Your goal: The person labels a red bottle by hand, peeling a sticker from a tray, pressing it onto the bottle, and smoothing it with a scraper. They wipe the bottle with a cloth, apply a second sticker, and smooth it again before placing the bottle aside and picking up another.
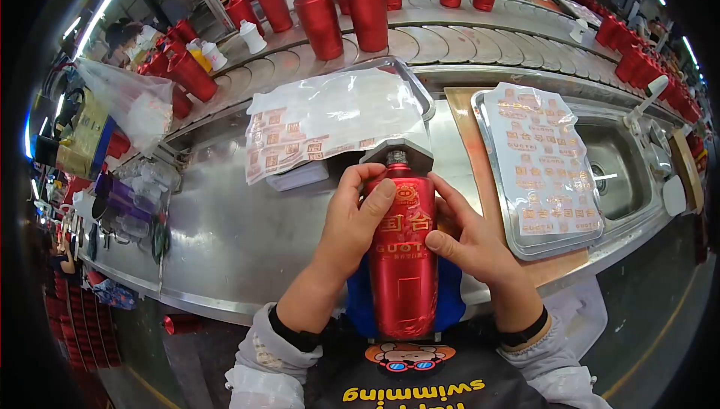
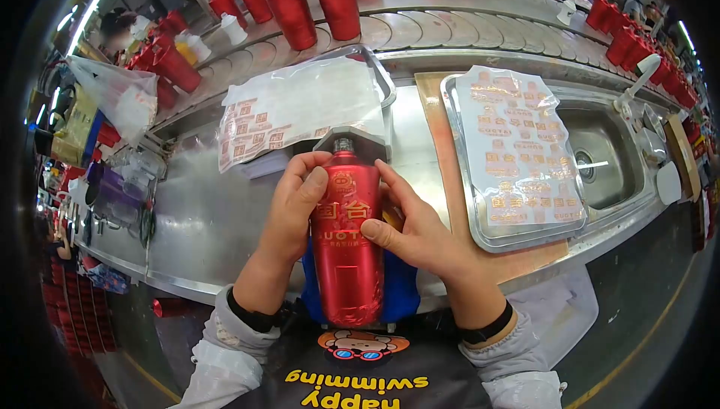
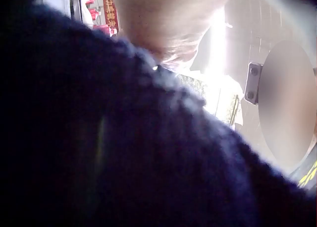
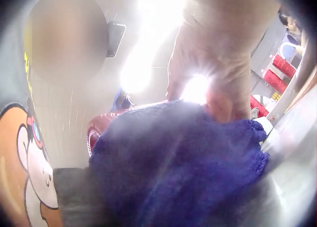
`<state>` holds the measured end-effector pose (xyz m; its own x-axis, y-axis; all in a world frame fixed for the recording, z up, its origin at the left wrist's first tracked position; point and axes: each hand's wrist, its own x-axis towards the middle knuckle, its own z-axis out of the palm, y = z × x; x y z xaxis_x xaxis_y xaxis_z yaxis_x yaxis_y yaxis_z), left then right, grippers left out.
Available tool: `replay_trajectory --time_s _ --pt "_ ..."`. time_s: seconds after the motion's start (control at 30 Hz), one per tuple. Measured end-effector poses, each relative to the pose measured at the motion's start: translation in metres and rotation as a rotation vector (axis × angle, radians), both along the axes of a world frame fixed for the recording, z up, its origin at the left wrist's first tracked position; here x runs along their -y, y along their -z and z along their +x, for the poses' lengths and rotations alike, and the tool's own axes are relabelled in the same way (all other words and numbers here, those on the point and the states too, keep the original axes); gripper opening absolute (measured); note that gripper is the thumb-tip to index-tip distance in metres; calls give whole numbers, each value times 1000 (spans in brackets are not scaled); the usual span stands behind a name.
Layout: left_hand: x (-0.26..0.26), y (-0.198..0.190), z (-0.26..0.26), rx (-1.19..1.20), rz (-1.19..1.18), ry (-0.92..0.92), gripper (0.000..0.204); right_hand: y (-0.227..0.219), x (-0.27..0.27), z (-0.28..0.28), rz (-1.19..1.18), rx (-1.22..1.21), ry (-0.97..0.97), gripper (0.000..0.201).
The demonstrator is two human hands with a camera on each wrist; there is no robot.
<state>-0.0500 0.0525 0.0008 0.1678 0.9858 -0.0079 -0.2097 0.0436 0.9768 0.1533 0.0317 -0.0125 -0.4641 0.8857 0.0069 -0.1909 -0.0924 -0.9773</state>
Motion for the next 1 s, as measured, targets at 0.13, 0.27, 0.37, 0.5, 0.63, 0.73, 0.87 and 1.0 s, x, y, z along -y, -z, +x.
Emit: replay_trajectory --time_s 0.13,0.27,0.37,0.5,0.63,0.73,0.87,1.0 --pt "-2 0 4 -64 16 -22 46 1 1 1 10 -7 -3 91" --pt "-4 -1 3 -55 10 -25 45 0 -1 -1 5 1 -1 92" --pt "-3 1 3 -53 14 -24 45 1 0 -1 14 -2 2 91" --pt "-7 4 1 -48 20 -21 45 5 -2 -1 39 20 6 90" --pt "-6 1 3 -108 36 -21 44 5 -1 0 62 41 17 90" --pt "-8 3 1 -138 38 -17 46 6 -2 -2 57 40 21 89" --pt "-3 3 -1 96 -21 44 53 2 -3 -1 -52 -7 47 85" --pt "4 9 -5 77 27 83 65 -1 -9 -7 -135 -13 87 77"
